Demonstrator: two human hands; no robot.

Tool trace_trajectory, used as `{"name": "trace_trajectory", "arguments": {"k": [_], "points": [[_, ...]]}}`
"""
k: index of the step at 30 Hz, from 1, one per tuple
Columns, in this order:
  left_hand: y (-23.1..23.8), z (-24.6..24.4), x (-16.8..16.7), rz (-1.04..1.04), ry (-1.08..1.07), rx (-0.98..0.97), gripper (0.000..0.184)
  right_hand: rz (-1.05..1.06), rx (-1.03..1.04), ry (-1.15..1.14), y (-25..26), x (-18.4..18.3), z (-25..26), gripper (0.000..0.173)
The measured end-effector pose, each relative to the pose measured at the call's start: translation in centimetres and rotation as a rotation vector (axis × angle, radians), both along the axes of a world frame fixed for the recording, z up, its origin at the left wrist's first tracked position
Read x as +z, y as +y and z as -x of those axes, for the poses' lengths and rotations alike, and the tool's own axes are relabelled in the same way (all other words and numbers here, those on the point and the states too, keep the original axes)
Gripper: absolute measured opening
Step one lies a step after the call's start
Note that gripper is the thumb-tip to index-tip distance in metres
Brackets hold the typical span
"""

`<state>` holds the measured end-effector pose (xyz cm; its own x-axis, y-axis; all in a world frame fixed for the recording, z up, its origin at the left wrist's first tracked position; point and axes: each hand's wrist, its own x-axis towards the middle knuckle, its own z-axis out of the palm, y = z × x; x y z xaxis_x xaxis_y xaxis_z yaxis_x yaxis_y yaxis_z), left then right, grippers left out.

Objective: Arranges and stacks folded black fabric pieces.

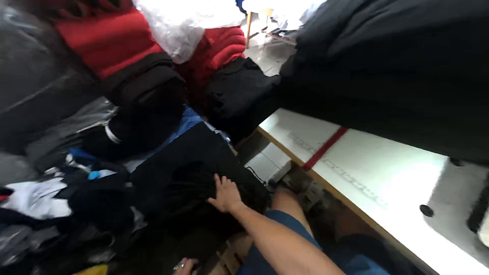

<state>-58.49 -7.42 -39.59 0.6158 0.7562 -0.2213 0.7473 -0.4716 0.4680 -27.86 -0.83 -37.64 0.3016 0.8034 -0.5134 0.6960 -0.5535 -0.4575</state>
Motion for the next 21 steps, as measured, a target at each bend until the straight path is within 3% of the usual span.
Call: {"name": "trace_trajectory", "arguments": {"k": [8, 16, 19, 21], "points": [[-0.7, 0.8, -0.2, -0.177, 0.028, 0.056, 0.027, 0.040, 0.032, -0.051, 0.2, -0.1, 0.2, 0.111], [-1.4, 1.5, -1.1, -0.101, 0.041, 0.212, 0.024, 0.043, 0.030, -0.046, 0.3, -0.2, 0.1, 0.113], [-0.9, 0.9, 0.8, 0.044, -0.061, 0.334, 0.024, 0.038, 0.028, -0.047, 0.2, -0.2, 0.1, 0.112], [1.3, -0.2, 3.3, -0.003, -0.137, 0.290, 0.024, 0.029, 0.017, -0.038, 0.1, -0.2, 0.0, 0.111]]}}
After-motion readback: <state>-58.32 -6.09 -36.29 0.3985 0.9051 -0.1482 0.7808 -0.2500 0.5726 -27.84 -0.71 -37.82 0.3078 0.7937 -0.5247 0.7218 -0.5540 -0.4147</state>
